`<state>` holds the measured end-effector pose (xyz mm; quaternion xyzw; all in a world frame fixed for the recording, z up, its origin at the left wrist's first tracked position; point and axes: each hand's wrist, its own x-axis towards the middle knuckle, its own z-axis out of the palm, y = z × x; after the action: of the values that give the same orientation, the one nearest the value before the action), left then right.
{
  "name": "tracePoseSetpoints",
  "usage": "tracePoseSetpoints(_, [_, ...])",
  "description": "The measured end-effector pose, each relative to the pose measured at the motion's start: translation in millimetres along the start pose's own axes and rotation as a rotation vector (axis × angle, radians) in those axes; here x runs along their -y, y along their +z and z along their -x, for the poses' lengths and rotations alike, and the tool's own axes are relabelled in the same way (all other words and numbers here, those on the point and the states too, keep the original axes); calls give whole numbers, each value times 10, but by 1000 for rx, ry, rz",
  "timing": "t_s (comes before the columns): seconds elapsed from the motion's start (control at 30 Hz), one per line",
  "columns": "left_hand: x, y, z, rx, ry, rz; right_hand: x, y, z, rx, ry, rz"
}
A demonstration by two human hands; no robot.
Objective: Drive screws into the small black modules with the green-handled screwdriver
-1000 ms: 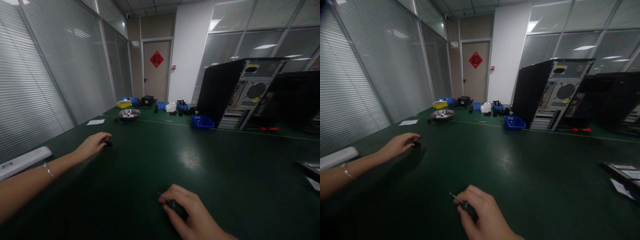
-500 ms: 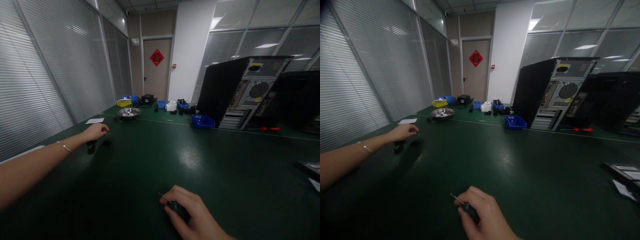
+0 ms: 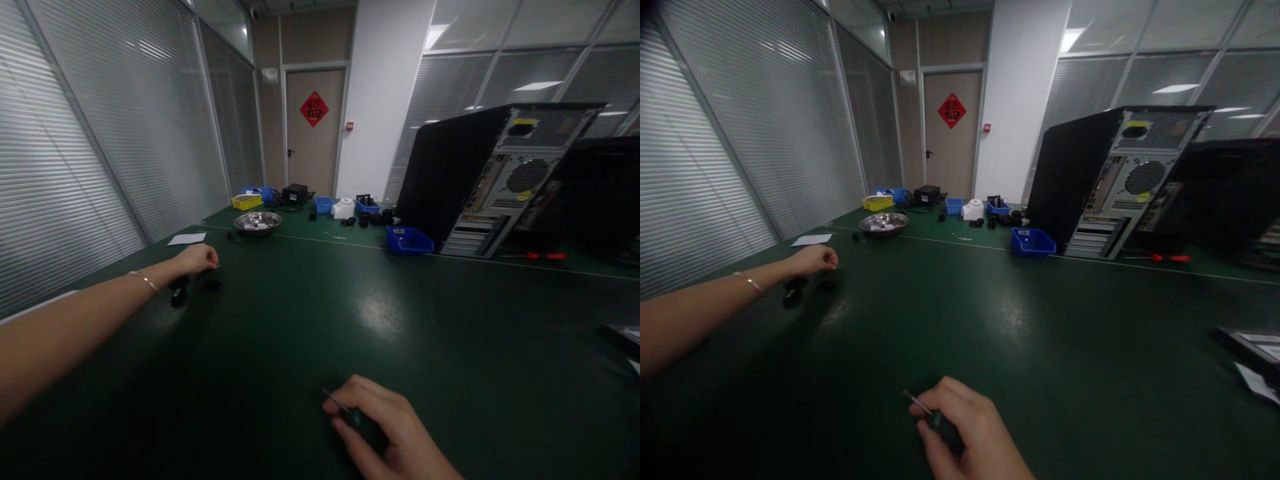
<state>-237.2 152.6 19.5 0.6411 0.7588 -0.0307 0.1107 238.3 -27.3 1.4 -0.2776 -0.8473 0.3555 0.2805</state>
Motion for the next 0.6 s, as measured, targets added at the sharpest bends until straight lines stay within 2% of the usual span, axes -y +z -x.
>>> tracePoseSetpoints(0.17, [-7, 3, 34, -36, 77, 2, 0, 0, 5, 0, -5, -7])
tracePoseSetpoints(0.27, [-9, -20, 124, -95, 146, -1, 2, -6, -1, 6, -5, -12])
tracePoseSetpoints(0.4, [1, -52, 350, -201, 244, -15, 0, -1, -2, 12, 2, -17])
tracePoseSetpoints(0.6, [-43, -36, 750, -295, 370, -27, 14, -3, 13, 16, 21, -23])
